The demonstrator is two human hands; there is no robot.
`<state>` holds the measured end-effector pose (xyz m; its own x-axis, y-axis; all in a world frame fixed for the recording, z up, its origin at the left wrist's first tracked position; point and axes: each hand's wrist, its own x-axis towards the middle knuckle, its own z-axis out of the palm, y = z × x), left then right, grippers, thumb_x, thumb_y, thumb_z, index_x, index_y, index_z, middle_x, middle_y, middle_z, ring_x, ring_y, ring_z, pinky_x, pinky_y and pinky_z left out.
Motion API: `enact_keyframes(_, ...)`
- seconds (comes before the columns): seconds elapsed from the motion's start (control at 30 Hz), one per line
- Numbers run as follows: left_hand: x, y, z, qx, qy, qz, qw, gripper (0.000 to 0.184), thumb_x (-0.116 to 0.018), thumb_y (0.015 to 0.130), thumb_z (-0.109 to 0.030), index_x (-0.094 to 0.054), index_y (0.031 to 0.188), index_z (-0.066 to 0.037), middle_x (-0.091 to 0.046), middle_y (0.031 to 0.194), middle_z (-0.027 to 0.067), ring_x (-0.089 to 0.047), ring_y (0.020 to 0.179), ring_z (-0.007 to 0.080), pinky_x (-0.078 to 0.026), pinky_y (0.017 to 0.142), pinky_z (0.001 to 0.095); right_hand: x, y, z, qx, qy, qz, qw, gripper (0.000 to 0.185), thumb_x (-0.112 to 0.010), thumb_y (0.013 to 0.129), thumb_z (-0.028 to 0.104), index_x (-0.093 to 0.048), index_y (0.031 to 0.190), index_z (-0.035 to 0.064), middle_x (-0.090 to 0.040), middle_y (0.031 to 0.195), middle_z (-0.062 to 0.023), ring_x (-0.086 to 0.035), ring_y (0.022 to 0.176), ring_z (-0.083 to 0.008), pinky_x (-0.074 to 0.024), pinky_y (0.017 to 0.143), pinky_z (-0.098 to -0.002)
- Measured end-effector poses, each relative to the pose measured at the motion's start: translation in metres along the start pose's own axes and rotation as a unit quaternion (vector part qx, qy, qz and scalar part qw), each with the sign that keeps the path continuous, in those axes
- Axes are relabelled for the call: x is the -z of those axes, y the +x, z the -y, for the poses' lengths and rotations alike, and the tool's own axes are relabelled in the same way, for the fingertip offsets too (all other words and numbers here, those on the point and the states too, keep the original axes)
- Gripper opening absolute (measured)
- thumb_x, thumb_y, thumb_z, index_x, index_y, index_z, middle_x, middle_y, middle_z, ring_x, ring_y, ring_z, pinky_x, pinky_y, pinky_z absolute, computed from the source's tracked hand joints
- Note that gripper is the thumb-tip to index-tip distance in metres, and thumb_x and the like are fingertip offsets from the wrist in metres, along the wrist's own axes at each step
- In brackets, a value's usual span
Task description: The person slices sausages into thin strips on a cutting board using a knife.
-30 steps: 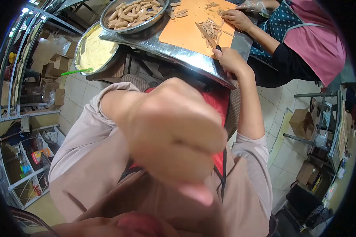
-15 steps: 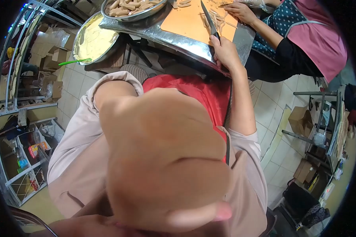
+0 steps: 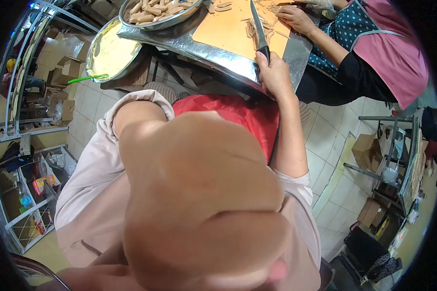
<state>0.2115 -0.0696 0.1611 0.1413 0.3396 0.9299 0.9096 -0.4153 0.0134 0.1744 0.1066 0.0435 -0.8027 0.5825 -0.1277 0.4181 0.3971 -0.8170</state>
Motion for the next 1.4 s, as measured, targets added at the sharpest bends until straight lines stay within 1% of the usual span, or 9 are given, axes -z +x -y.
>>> enact_keyframes(0.13, 0.050, 0.034, 0.042, -0.021, -0.038, 0.117, 0.992, 0.021, -0.060, 0.072, -0.028, -0.057, 0.065, -0.008, -0.053, 0.060, 0.0059, -0.054, 0.049, 0.0217, -0.041, 0.040, 0.0365, -0.001, 0.003, -0.005, -0.016, 0.026, 0.005, 1.000, 0.039, -0.053, 0.095, 0.033, -0.054, 0.082, -0.0032, -0.055, 0.053, -0.0099, -0.051, 0.036, -0.0164, -0.0406, 0.037, -0.0319)
enact_keyframes(0.23, 0.026, 0.031, 0.093, 0.082, -0.057, 0.060, 0.993, 0.026, -0.063, 0.080, -0.036, -0.061, 0.073, -0.011, -0.059, 0.065, 0.0022, -0.060, 0.055, 0.0228, -0.047, 0.045, 0.0349, 0.000, -0.002, -0.002, 0.005, 0.094, -0.027, 0.995, 0.033, -0.054, 0.094, 0.029, -0.053, 0.082, -0.0009, -0.053, 0.053, -0.0073, -0.049, 0.036, -0.0141, -0.0387, 0.035, -0.0299)
enact_keyframes(0.3, 0.004, 0.010, 0.157, 0.202, 0.004, 0.049, 0.978, 0.021, -0.067, 0.082, -0.025, -0.067, 0.089, -0.006, -0.063, 0.074, 0.0137, -0.063, 0.065, 0.0299, -0.050, 0.057, 0.0377, 0.000, -0.010, -0.002, 0.017, 0.138, -0.046, 0.989, 0.029, -0.056, 0.094, 0.026, -0.052, 0.081, 0.0007, -0.053, 0.053, -0.0055, -0.047, 0.036, -0.0126, -0.0374, 0.034, -0.0286)
enact_keyframes(0.5, -0.047, -0.078, 0.319, 0.395, 0.371, 0.374, 0.753, 0.029, -0.056, 0.081, -0.012, -0.067, 0.103, 0.003, -0.064, 0.101, 0.0268, -0.061, 0.101, 0.0421, -0.048, 0.085, 0.0494, -0.001, -0.011, -0.009, 0.050, 0.159, -0.043, 0.985, 0.029, -0.055, 0.095, 0.025, -0.050, 0.081, 0.0004, -0.050, 0.051, -0.0044, -0.047, 0.037, -0.0121, -0.0377, 0.034, -0.0284)
enact_keyframes(0.6, -0.079, -0.127, 0.380, 0.434, 0.460, 0.297, 0.716, 0.033, -0.055, 0.083, -0.015, -0.066, 0.110, 0.000, -0.061, 0.115, 0.0237, -0.055, 0.111, 0.0435, -0.042, 0.092, 0.0517, 0.001, -0.012, -0.007, 0.053, 0.164, -0.041, 0.984, 0.030, -0.056, 0.095, 0.026, -0.051, 0.080, 0.0005, -0.051, 0.050, -0.0047, -0.048, 0.037, -0.0124, -0.0376, 0.034, -0.0285)
enact_keyframes(0.7, -0.066, -0.100, 0.385, 0.496, 0.326, 0.489, 0.639, 0.032, -0.057, 0.085, -0.017, -0.064, 0.113, -0.003, -0.055, 0.127, 0.0208, -0.056, 0.113, 0.0403, -0.046, 0.091, 0.0488, 0.000, -0.012, -0.014, 0.059, 0.172, -0.040, 0.982, 0.030, -0.057, 0.095, 0.026, -0.050, 0.080, 0.0008, -0.051, 0.050, -0.0049, -0.048, 0.036, -0.0125, -0.0373, 0.034, -0.0288)
enact_keyframes(0.97, -0.059, -0.100, 0.404, 0.485, 0.327, 0.472, 0.660, 0.032, -0.057, 0.082, -0.019, -0.068, 0.109, -0.006, -0.065, 0.114, 0.0158, -0.063, 0.106, 0.0296, -0.050, 0.086, 0.0417, -0.001, -0.009, -0.018, 0.078, 0.188, -0.037, 0.978, 0.026, -0.055, 0.096, 0.025, -0.050, 0.085, 0.0015, -0.051, 0.052, -0.0036, -0.046, 0.036, -0.0108, -0.0353, 0.034, -0.0266)
enact_keyframes(1.17, -0.060, -0.093, 0.419, 0.564, 0.302, 0.483, 0.597, 0.036, -0.055, 0.085, -0.021, -0.065, 0.117, -0.008, -0.061, 0.125, 0.0101, -0.059, 0.114, 0.0259, -0.044, 0.093, 0.0456, -0.002, -0.009, -0.020, 0.082, 0.188, -0.038, 0.978, 0.025, -0.054, 0.096, 0.025, -0.051, 0.088, 0.0015, -0.051, 0.053, -0.0033, -0.045, 0.036, -0.0100, -0.0349, 0.034, -0.0254)
enact_keyframes(1.4, -0.063, -0.089, 0.402, 0.542, 0.339, 0.386, 0.665, 0.032, -0.057, 0.085, -0.019, -0.066, 0.114, -0.008, -0.064, 0.119, 0.0116, -0.060, 0.112, 0.0291, -0.047, 0.090, 0.0432, -0.002, -0.008, -0.025, 0.081, 0.205, -0.031, 0.975, 0.023, -0.054, 0.096, 0.024, -0.051, 0.090, 0.0019, -0.051, 0.054, -0.0032, -0.045, 0.036, -0.0098, -0.0348, 0.034, -0.0248)
